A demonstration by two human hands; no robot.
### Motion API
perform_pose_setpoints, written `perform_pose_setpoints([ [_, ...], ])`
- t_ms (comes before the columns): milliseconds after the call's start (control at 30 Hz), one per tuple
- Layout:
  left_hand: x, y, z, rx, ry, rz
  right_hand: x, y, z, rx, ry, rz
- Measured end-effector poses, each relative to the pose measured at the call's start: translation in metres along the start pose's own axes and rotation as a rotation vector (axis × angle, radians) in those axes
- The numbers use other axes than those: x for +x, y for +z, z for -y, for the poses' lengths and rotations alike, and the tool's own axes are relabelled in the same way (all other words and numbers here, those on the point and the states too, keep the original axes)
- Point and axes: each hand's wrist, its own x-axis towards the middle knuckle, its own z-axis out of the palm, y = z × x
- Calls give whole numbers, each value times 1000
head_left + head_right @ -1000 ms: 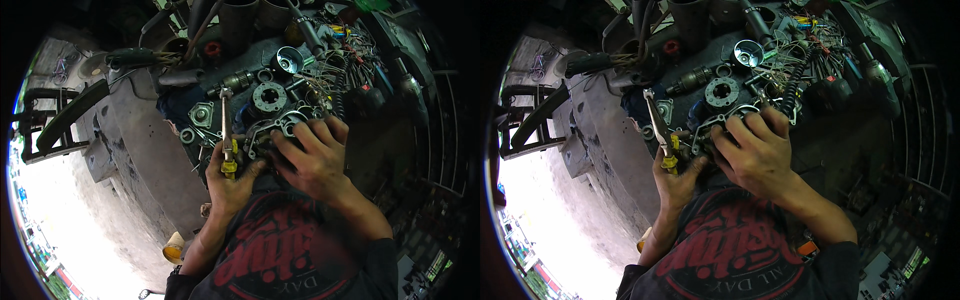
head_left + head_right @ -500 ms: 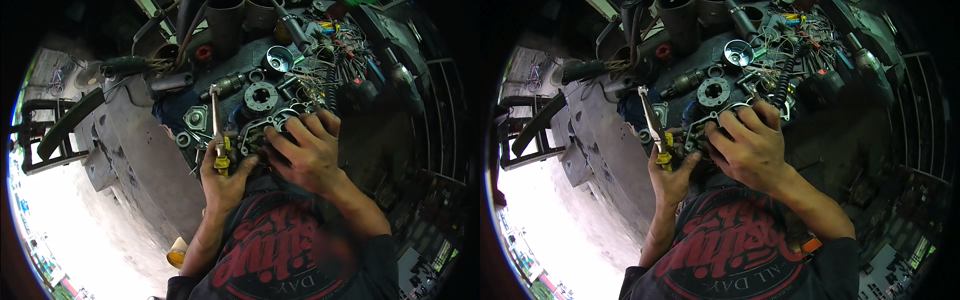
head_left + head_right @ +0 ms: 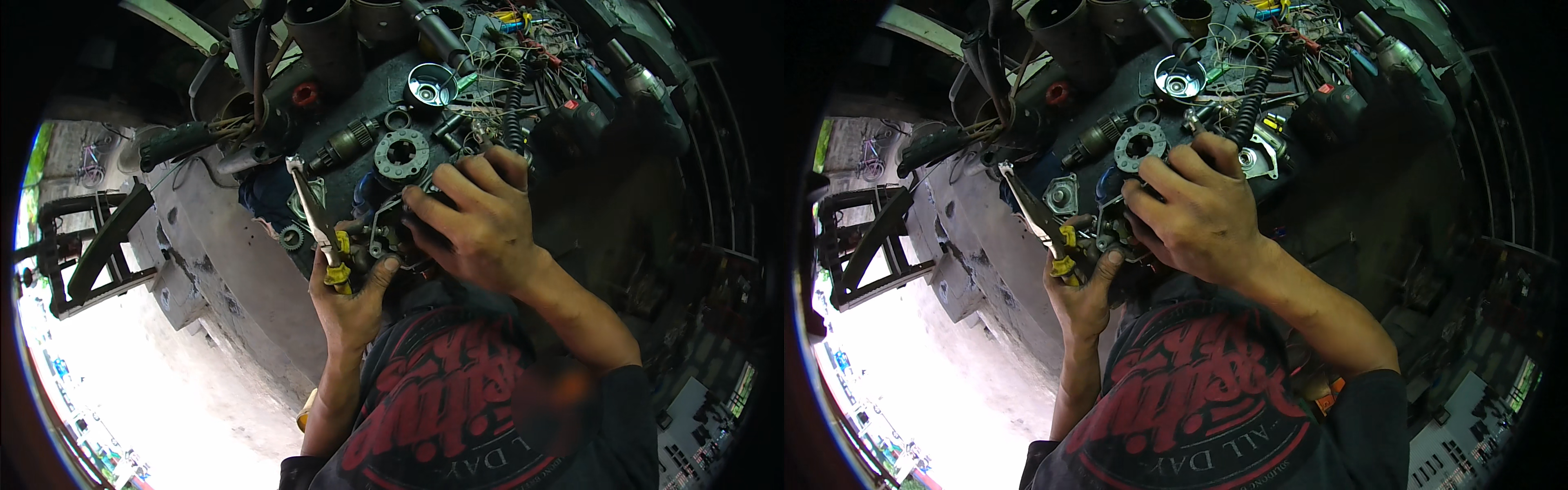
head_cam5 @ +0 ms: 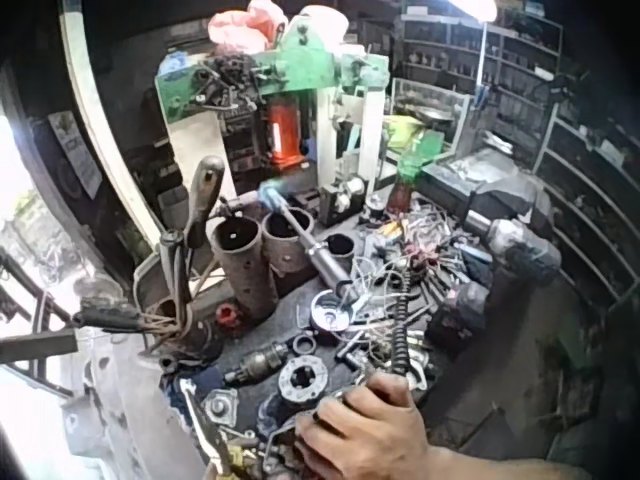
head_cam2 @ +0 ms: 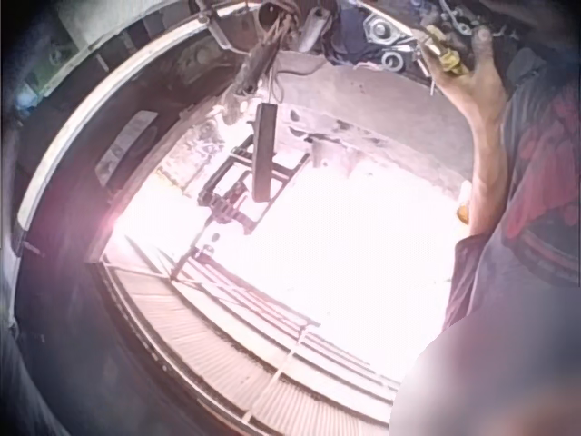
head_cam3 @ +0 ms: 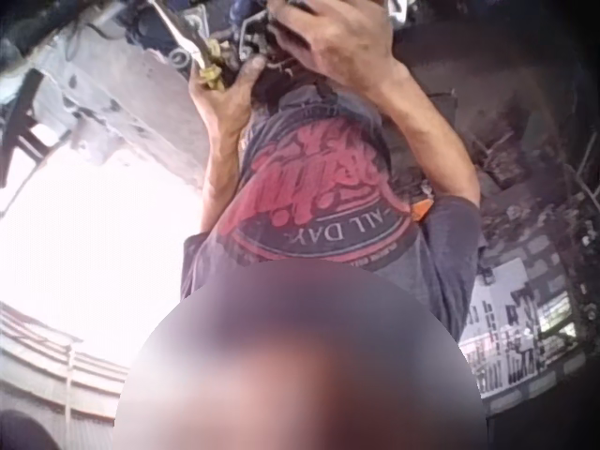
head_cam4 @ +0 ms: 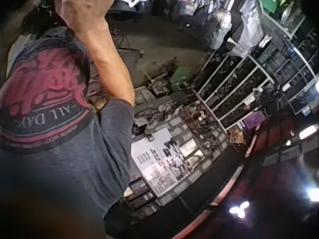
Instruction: The person uses pliers and a blowtorch to heat and manipulate a small metal component within a disassembled engine casing. They repeatedly heat the part and attempt to adjust it with pliers, then inspect the assembly.
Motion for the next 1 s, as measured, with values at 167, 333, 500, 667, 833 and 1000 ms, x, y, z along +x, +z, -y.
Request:
perform_pose_setpoints([
  [167, -1, 1, 1, 12, -26, -39, -8, -4, 4, 43, 19, 54],
  [333, -1, 3, 2, 5, -11, -45, -11, 8, 3, 72, 41, -9],
  [500, 2, 0, 1, 76, 30, 5, -12, 2, 6, 21, 112, -38],
  [667, -2, 1, 1, 23, 17, -25, -10, 0, 10, 59, 24, -71],
  [833, -4, 0, 0, 48, 30, -9, -13, 3, 6, 18, 143, -52],
  [1000, -5, 5, 0, 52, 27, -36, -15, 5, 7, 70, 75, -52],
])
